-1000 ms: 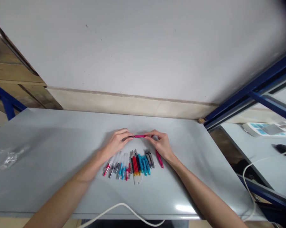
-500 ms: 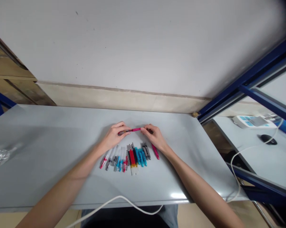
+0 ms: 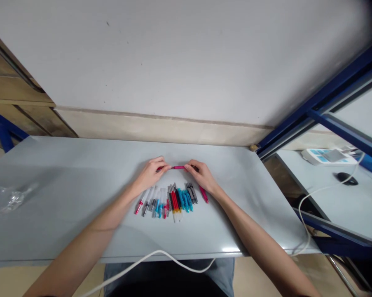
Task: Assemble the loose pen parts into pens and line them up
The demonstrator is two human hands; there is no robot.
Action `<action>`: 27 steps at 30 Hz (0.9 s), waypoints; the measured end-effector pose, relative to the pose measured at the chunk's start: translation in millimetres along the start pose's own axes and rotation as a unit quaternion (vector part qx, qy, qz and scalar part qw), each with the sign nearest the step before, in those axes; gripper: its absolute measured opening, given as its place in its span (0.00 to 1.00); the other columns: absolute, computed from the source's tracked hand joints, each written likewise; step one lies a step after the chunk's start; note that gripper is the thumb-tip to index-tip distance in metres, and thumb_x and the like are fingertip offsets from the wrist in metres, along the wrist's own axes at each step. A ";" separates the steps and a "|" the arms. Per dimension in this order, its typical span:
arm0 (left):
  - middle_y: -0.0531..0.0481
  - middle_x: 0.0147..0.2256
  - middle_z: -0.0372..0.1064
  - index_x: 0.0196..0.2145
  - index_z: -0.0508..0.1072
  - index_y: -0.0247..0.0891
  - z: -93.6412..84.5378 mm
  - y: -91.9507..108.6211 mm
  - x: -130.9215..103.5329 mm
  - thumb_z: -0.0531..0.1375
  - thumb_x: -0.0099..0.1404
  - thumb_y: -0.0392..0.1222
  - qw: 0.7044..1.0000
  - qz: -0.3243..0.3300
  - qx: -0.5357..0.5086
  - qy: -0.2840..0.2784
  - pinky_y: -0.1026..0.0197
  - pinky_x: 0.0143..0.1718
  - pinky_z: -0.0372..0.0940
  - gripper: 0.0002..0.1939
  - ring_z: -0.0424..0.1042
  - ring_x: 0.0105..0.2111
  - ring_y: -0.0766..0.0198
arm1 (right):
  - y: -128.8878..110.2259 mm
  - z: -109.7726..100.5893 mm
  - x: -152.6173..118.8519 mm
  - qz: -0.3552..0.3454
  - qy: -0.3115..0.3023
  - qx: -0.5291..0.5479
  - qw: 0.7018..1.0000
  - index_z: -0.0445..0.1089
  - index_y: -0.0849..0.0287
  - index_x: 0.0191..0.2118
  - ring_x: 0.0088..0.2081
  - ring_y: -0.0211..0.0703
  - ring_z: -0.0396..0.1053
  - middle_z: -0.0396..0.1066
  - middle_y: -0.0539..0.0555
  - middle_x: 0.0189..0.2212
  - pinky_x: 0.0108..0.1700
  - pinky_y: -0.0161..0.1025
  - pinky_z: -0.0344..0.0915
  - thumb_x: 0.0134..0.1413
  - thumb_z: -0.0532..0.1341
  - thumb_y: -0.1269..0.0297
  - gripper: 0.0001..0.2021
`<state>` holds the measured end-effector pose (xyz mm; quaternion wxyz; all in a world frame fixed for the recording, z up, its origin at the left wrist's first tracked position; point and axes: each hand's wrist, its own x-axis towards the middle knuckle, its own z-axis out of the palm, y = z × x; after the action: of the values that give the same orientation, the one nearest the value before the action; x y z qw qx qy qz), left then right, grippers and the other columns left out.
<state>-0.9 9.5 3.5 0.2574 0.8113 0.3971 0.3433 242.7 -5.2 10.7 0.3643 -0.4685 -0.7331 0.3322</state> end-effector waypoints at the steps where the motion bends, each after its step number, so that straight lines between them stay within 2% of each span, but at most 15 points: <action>1: 0.50 0.34 0.69 0.36 0.79 0.38 -0.2 -0.2 0.2 0.55 0.73 0.49 1.000 0.000 0.002 0.010 0.62 0.37 0.63 0.17 0.69 0.33 0.64 | 0.3 0.1 0.2 0.002 0.002 0.007 1.000 0.72 0.58 0.32 0.30 0.41 0.63 0.69 0.51 0.28 0.36 0.38 0.60 0.65 0.57 0.49 0.18; 4: 0.50 0.36 0.69 0.36 0.78 0.38 0.2 0.5 -0.3 0.59 0.71 0.48 0.999 -0.003 0.003 0.033 0.62 0.38 0.63 0.12 0.70 0.35 0.63 | 1.1 0.2 0.4 -0.004 -0.001 0.024 1.000 0.73 0.58 0.37 0.31 0.41 0.64 0.71 0.51 0.31 0.36 0.38 0.60 0.64 0.59 0.50 0.15; 9: 0.52 0.35 0.73 0.38 0.76 0.39 1.9 2.6 -3.0 0.61 0.70 0.46 1.000 -0.001 -0.007 -0.008 0.63 0.37 0.62 0.09 0.70 0.33 0.65 | 1.1 0.1 0.0 -0.027 -0.003 -0.014 1.000 0.71 0.59 0.26 0.31 0.42 0.63 0.67 0.51 0.26 0.38 0.38 0.59 0.68 0.54 0.51 0.22; 16: 0.50 0.38 0.71 0.47 0.77 0.40 3.4 -2.8 -2.1 0.55 0.74 0.47 1.000 0.017 -0.008 0.012 0.62 0.39 0.64 0.13 0.70 0.35 0.65 | 6.5 -1.7 -1.0 -0.010 0.010 0.040 0.999 0.76 0.58 0.41 0.33 0.42 0.66 0.74 0.53 0.34 0.38 0.38 0.61 0.63 0.60 0.54 0.13; 22: 0.49 0.37 0.65 0.36 0.76 0.38 2.2 -1.3 -2.7 0.56 0.73 0.47 0.999 0.036 0.024 -0.004 0.62 0.42 0.64 0.14 0.69 0.37 0.63 | 6.3 -2.7 -1.8 -0.029 0.012 0.010 0.999 0.74 0.59 0.30 0.31 0.40 0.62 0.68 0.51 0.28 0.35 0.37 0.57 0.66 0.58 0.55 0.17; 25: 0.48 0.42 0.65 0.38 0.73 0.38 3.2 -2.4 -2.7 0.58 0.71 0.47 0.999 0.026 0.027 0.013 0.61 0.43 0.64 0.10 0.69 0.38 0.63 | 8.7 -1.8 -1.8 -0.027 0.014 0.024 0.999 0.76 0.59 0.35 0.32 0.40 0.63 0.69 0.51 0.30 0.36 0.37 0.59 0.65 0.60 0.55 0.14; 27: 0.49 0.40 0.67 0.37 0.71 0.38 5.0 -4.7 -2.6 0.60 0.69 0.46 1.000 0.011 0.020 0.021 0.62 0.41 0.64 0.09 0.69 0.35 0.63 | 10.5 -1.3 -1.9 -0.025 0.016 0.037 0.999 0.76 0.59 0.39 0.32 0.41 0.64 0.71 0.52 0.32 0.37 0.37 0.60 0.62 0.62 0.54 0.13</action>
<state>-0.5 9.1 -3.8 0.2286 0.8133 0.4003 0.3550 249.0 -3.2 2.3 0.4010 -0.4417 -0.7257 0.3428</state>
